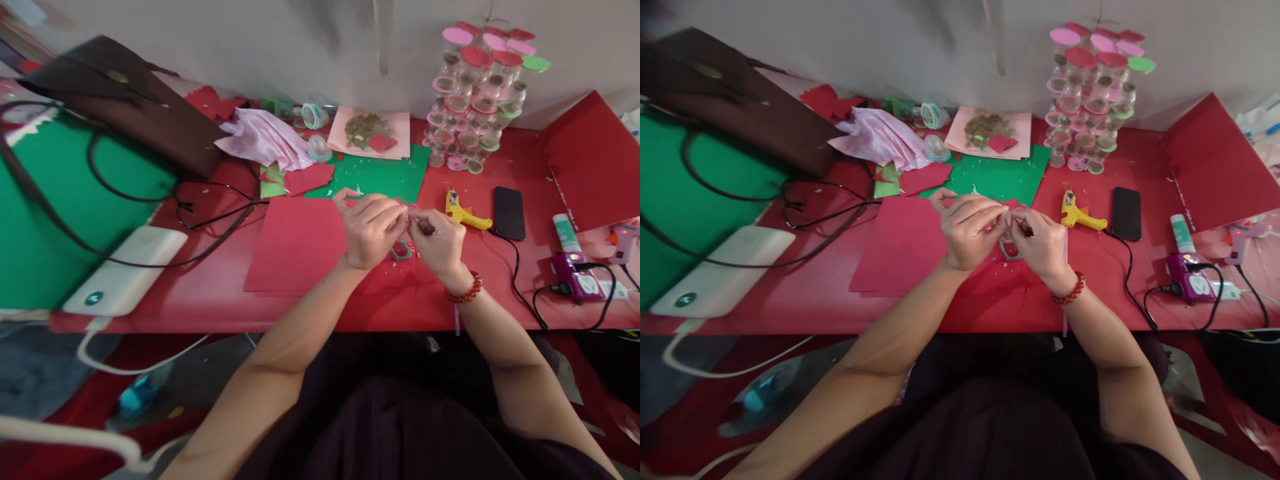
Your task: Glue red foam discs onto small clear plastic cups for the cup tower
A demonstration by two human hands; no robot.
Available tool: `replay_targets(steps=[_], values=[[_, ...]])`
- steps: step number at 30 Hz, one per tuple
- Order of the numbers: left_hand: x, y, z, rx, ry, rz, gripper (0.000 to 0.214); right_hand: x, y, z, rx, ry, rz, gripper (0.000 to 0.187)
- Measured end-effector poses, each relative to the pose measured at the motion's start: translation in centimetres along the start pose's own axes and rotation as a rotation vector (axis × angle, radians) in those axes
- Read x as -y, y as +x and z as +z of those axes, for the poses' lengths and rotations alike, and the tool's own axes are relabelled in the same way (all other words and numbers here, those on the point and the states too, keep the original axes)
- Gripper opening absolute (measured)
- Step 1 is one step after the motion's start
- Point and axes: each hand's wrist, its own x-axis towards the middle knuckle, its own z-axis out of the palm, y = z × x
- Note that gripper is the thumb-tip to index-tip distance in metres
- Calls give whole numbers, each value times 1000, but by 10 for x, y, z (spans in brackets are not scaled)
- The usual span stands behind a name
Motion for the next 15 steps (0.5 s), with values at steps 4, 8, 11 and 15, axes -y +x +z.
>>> replay_targets(steps=[4,8,11,15], values=[[2,-1,1,-7,-35,-43,18,2,1,0,-7,39,29,13],[2,-1,2,-25,-89,-103,15,5,1,0,-22,92,39,14],[0,1,0,-55,-115,-109,14,8,2,-1,-22,118,81,15],[-1,5,-4,-77,-237,-91,12,12,3,-3,-8,174,158,15]])
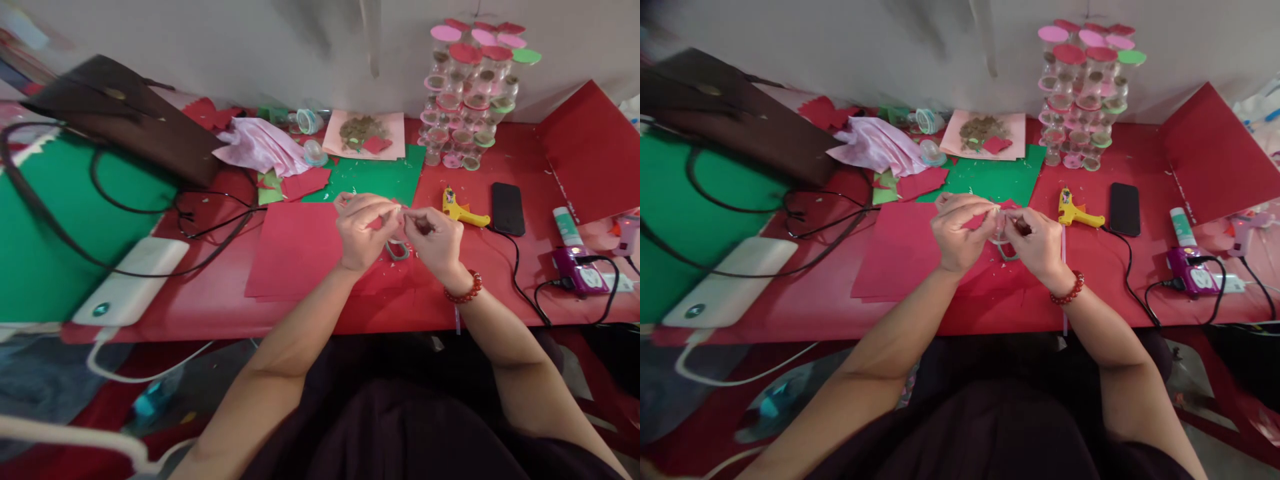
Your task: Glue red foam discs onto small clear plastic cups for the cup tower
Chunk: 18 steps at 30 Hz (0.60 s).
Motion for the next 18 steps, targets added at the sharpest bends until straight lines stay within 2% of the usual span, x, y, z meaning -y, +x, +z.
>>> replay_targets(steps=[4,7,10,12,14,18], values=[[-2,1,-1,13,-102,-67,13,2,0,0,8,56,57,13],[3,3,1,15,-194,-233,12,1,1,0,2,52,77,14],[14,9,0,-123,-346,-447,17,0,2,-2,-28,11,89,14],[22,13,0,-177,-420,-531,18,0,3,-3,-44,-18,70,15],[28,15,0,-149,-444,-582,22,-1,2,-4,-45,-47,16,15],[34,12,3,-19,-410,-626,34,-6,0,-3,-39,-100,-96,13]])
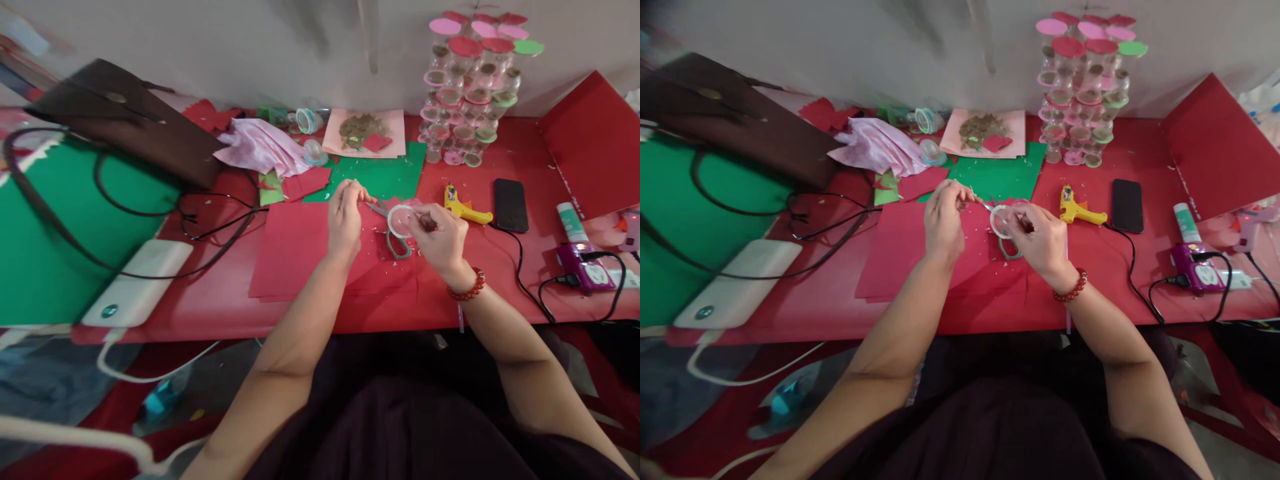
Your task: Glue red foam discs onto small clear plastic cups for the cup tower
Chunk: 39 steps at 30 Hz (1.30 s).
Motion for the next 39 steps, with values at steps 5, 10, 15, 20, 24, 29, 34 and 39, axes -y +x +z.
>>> replay_targets(steps=[5,10,15,20,24,29,34,39], values=[[-5,-6,-1,65,248,97,9,-4,-2,1,29,-79,-15,16],[-24,-12,-5,154,285,165,25,-3,-1,1,28,-121,-38,20],[-29,-13,-3,271,377,301,24,-4,-3,1,22,-126,-89,16],[-28,-17,0,277,488,415,27,-5,-3,1,44,-185,-130,17],[-28,-21,2,277,502,414,25,-6,-2,0,81,-232,-180,22],[-26,-26,6,217,549,412,20,-8,-4,3,63,-262,-270,22],[-22,-32,9,167,556,404,11,-9,-6,4,120,-259,-213,21],[-20,-32,9,136,539,419,10,-6,-5,3,54,-167,-178,19]])
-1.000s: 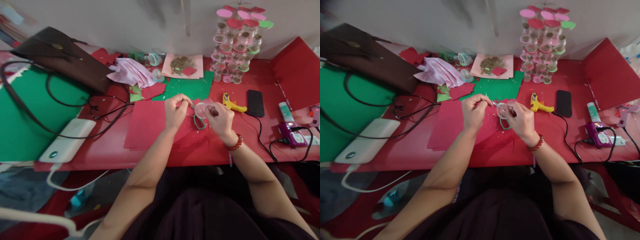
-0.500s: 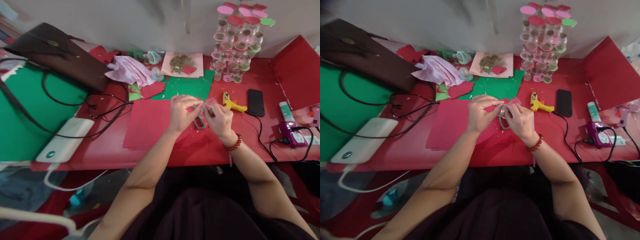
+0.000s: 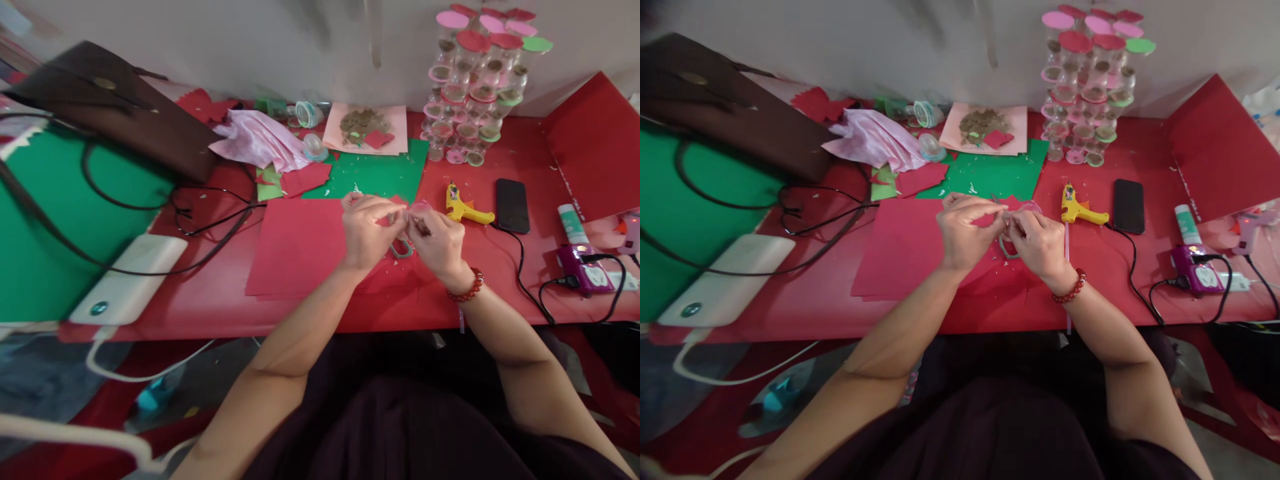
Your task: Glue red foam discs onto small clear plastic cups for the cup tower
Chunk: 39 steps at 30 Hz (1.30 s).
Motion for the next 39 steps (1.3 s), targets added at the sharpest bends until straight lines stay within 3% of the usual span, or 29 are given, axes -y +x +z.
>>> replay_targets(steps=[12,21,30,39], values=[[-3,-1,-2,-92,63,48,14,13,10,-4,9,301,382,20],[1,0,-5,-114,40,74,15,15,10,-4,9,401,453,15],[4,3,-9,-79,-14,88,16,16,10,-6,-15,410,406,15],[-3,5,-10,-24,-6,86,26,5,4,-3,-146,50,122,23]])
